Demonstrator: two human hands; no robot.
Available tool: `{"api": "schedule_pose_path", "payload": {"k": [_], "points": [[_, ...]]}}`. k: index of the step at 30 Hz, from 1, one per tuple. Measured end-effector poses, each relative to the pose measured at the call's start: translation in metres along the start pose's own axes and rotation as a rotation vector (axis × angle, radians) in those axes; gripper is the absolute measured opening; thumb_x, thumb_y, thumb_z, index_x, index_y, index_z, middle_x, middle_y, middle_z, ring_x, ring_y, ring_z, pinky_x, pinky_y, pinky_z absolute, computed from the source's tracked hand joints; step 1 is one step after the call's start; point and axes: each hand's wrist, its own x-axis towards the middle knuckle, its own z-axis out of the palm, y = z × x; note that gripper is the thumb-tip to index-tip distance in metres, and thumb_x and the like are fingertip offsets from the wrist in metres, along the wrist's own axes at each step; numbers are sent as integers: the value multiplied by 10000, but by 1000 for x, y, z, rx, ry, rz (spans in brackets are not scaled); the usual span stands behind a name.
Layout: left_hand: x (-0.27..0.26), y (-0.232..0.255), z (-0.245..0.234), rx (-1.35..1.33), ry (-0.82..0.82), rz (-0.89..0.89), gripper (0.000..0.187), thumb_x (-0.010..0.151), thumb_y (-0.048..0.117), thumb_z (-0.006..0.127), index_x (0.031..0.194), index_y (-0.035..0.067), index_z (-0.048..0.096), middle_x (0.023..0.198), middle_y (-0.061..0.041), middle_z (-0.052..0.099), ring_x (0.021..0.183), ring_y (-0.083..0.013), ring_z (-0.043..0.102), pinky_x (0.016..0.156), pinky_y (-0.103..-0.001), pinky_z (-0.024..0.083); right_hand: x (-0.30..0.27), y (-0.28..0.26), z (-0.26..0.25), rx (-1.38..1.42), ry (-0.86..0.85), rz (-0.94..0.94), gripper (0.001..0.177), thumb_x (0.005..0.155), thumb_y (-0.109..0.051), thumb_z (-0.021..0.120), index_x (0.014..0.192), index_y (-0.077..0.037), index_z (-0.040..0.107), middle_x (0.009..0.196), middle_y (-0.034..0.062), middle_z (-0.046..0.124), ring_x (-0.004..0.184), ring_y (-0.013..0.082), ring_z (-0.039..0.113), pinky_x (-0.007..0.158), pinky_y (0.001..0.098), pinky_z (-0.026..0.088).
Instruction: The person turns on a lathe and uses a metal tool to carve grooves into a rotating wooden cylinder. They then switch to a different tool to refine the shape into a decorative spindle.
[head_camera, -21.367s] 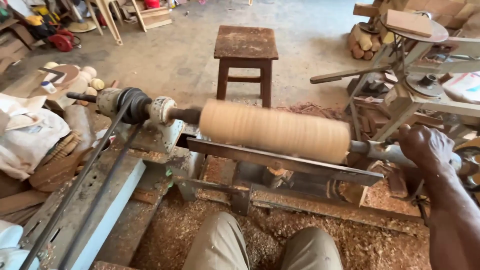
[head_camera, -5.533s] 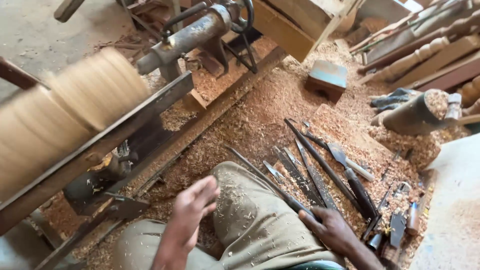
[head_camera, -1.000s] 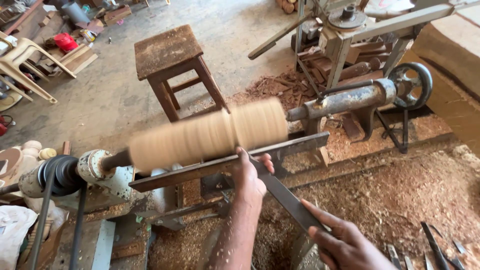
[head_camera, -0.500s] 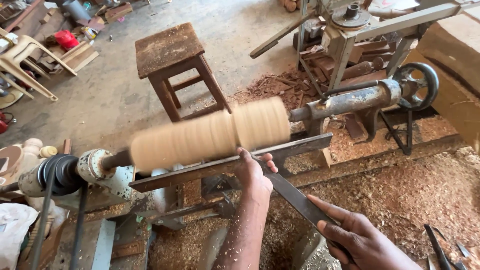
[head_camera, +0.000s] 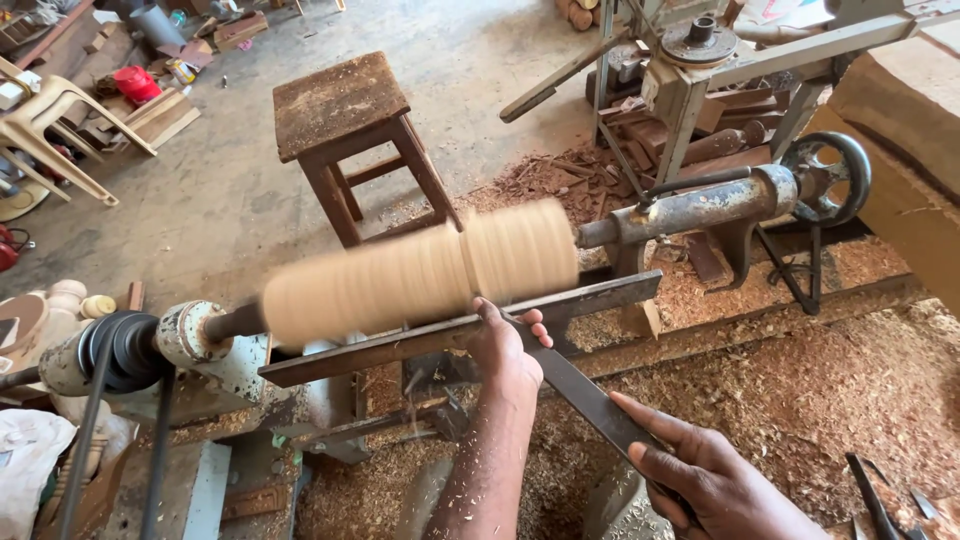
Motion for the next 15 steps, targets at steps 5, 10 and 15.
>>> {"api": "schedule_pose_path", "payload": {"k": [5, 10, 15], "points": [[-6, 3, -2, 37, 12, -27, 410, 1072, 470, 387, 1117, 74, 483, 633, -147, 611, 421, -213, 516, 364, -352, 421, 2, 9, -8, -43, -59, -4, 588, 983, -270, 627, 1551, -309, 484, 511, -4, 412, 444, 118, 355, 415, 282, 283], [-10, 3, 1, -2, 31, -96, 461, 1084, 507, 335, 1136, 68, 467, 636, -151, 594, 431, -227, 500, 387, -378, 427, -3, -3, -34, -173, -176, -51, 579, 1035, -265, 551, 1599, -310, 428, 552, -55, 450, 428, 81, 415, 371, 250, 357], [-11, -1, 6, -100, 53, -82, 446, 1071, 530, 298, 1172, 112, 415, 663, -165, 599, 477, -240, 505, 442, -404, 434, 10, -17, -67, -47, -287, -71, 579, 1038, -220, 550, 1590, -235, 377, 520, -5, 465, 348, 116, 416, 311, 276, 379]]}}
